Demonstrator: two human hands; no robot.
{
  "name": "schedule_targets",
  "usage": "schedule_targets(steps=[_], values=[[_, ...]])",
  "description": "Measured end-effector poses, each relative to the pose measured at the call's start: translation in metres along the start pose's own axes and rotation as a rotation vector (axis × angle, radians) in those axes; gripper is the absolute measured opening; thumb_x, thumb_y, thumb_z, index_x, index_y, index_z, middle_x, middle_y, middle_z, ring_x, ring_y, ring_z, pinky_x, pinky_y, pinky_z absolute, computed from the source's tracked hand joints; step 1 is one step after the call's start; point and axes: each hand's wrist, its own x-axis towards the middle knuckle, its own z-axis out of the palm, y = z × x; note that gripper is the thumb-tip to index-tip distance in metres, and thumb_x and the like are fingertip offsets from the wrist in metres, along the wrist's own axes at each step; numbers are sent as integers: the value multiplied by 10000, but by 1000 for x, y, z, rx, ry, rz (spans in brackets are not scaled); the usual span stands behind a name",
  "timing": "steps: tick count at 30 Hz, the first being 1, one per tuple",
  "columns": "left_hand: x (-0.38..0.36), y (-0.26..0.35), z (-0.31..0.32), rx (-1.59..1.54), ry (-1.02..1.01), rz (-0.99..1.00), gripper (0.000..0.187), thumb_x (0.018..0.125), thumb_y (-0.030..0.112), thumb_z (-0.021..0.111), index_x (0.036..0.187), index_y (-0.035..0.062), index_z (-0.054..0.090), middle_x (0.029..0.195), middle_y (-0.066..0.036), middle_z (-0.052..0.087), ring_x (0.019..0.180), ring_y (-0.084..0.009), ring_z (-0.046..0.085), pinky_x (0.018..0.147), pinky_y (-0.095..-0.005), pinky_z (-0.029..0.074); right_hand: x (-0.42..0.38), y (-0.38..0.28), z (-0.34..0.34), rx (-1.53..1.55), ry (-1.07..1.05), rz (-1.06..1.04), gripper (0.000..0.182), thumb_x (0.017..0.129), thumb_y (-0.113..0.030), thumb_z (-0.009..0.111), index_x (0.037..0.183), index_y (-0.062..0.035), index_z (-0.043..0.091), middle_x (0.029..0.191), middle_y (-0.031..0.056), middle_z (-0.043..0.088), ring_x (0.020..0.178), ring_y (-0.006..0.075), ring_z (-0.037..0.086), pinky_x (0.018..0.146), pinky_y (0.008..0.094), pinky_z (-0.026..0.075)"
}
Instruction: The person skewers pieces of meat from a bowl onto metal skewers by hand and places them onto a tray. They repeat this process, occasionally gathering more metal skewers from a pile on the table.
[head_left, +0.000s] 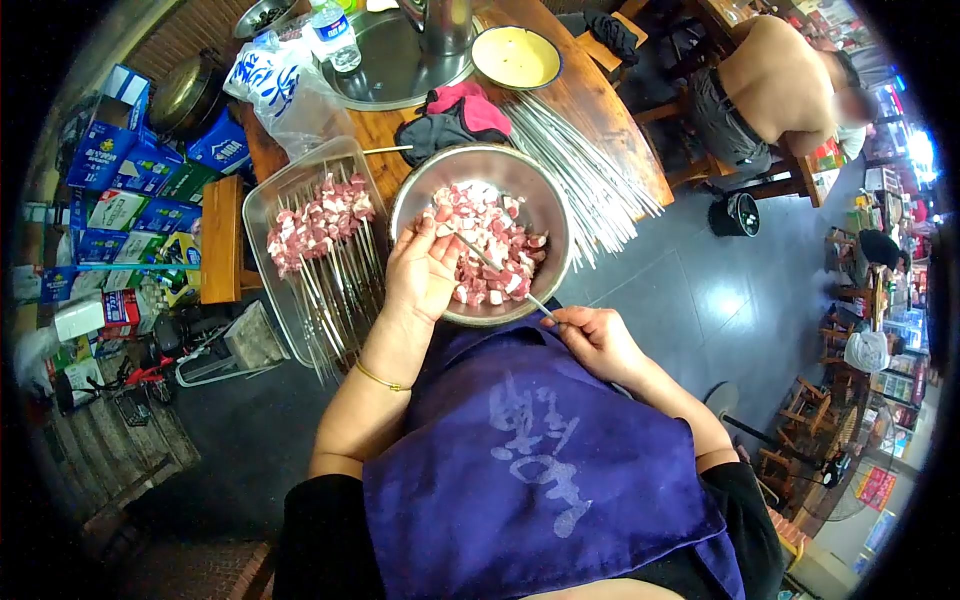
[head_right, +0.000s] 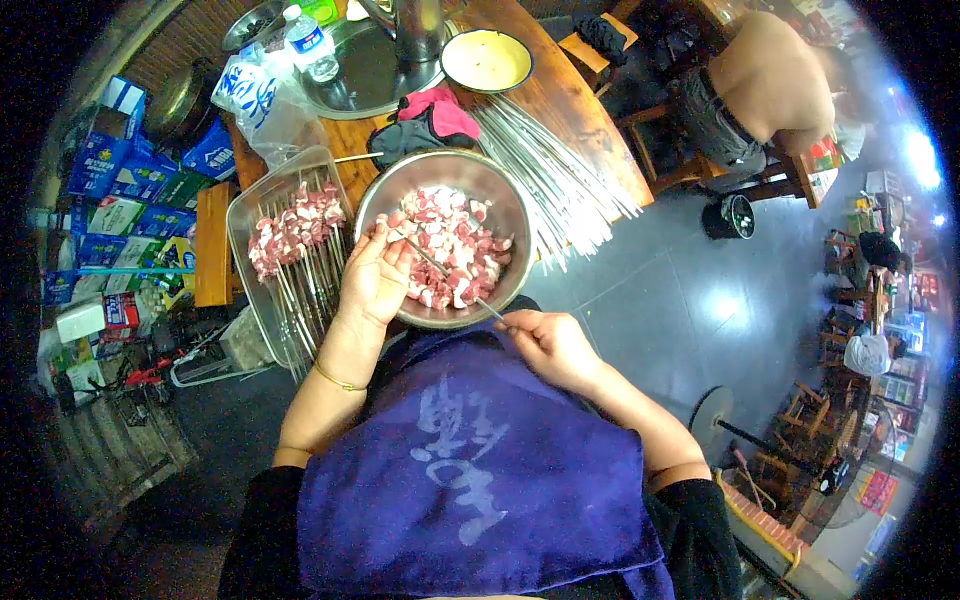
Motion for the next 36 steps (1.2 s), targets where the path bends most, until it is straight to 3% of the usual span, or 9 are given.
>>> schedule_targets(steps=[3,6,17,20,24,27,30,33,36], values=[[-3,3,4,23,-22,53,136,931,113,593,1065,99,576,1091,-97,648,1017,-207,611,887,-359,499,0,0,1,-11,11,-28,202,891,6,521,1041,26,655,902,133,697,785,142,641,719,278,510],[-3,5,4,46,-51,110,149,925,92,599,1071,90,574,1068,-105,649,981,-213,627,861,-358,516,-1,1,1,-45,-11,-8,222,867,-48,534,1050,-17,655,933,164,692,835,268,687,763,344,537],[-11,7,15,369,-163,366,125,931,80,594,1053,58,586,1013,-106,658,907,-169,647,769,-290,537,-3,0,4,-121,73,-32,217,844,-49,554,1024,-32,673,894,178,683,780,303,686,723,364,549],[-12,3,14,419,-179,395,128,933,88,594,1057,59,586,1014,-103,660,912,-171,646,767,-291,531,-3,-2,6,-125,98,-30,209,843,-54,559,1014,-28,674,889,182,682,777,310,685,715,364,549],[-16,6,21,280,-149,285,119,948,125,578,1050,66,589,1006,-101,662,898,-187,648,774,-311,529,-3,-6,7,-102,108,-15,193,844,-59,565,999,-25,676,877,183,681,771,317,684,702,366,549],[-15,7,20,183,-150,214,120,958,157,566,1035,69,591,993,-99,661,883,-200,648,787,-334,530,-4,-11,5,-149,84,-22,222,867,-9,531,1033,5,677,869,162,701,710,194,673,677,300,534],[-10,2,13,202,-158,232,130,962,180,559,1019,68,591,975,-95,659,870,-208,648,790,-346,531,-4,-3,10,-147,126,-92,225,869,-8,531,1041,2,675,832,155,695,670,179,650,647,298,522],[-13,0,18,159,-140,218,137,963,192,557,1005,66,592,953,-92,658,859,-211,649,780,-349,536,-4,-11,9,-146,126,-19,182,850,-70,571,991,-31,680,873,180,682,771,316,684,690,369,548],[-14,-1,20,129,-139,195,144,964,201,555,996,66,593,935,-96,658,846,-213,649,769,-349,540,-5,-9,10,-128,133,-15,179,852,-76,576,990,-34,681,874,183,679,771,320,682,689,370,549]])
